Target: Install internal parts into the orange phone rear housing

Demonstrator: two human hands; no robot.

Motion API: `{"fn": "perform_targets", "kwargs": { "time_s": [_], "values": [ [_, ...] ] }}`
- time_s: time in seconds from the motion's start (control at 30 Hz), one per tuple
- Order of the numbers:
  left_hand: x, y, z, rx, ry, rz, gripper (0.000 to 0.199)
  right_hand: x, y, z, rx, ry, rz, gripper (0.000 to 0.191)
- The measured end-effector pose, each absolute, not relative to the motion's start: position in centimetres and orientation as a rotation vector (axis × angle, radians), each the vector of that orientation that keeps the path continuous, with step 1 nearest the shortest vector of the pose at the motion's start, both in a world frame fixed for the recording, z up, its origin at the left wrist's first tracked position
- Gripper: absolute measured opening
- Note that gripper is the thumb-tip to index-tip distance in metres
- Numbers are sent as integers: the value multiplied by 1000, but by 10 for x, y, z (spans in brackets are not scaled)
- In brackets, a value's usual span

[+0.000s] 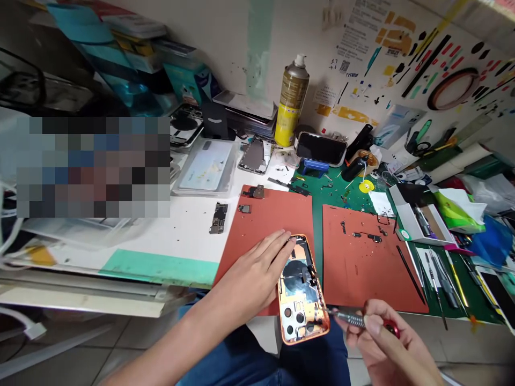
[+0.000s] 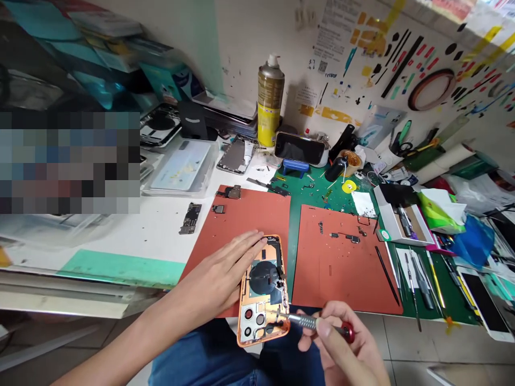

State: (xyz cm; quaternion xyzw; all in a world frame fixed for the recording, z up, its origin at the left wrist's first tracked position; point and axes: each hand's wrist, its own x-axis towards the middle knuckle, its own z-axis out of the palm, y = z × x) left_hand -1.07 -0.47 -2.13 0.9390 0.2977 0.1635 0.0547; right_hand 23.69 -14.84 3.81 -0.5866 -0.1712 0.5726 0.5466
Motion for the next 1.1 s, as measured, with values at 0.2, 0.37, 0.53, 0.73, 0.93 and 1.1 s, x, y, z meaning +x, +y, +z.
{"fn": "perform_targets", "kwargs": {
  "time_s": [0.2,0.37,0.53,0.73,0.93,1.1],
  "values": [
    [-7,-3,-13,2759,937,509,75,245,-110,42,-1480,-801,688,24],
    [-5,-2,-8,2725,951,454,76,238,-80,39,-1501,-1218,402,17],
    [-8,-4,-9,2764,927,460,79,240,-63,37,-1282,-1871,-15,28],
    [-8,-5,-6,2803,898,489,74,241,-58,33,-994,-2325,-366,17],
    [-6,-3,-3,2794,905,473,69,240,-50,42,-744,-2551,-462,31],
    [-6,-4,-2,2836,904,446,67,236,-44,49,-720,-2596,-503,36]
  ]
}}
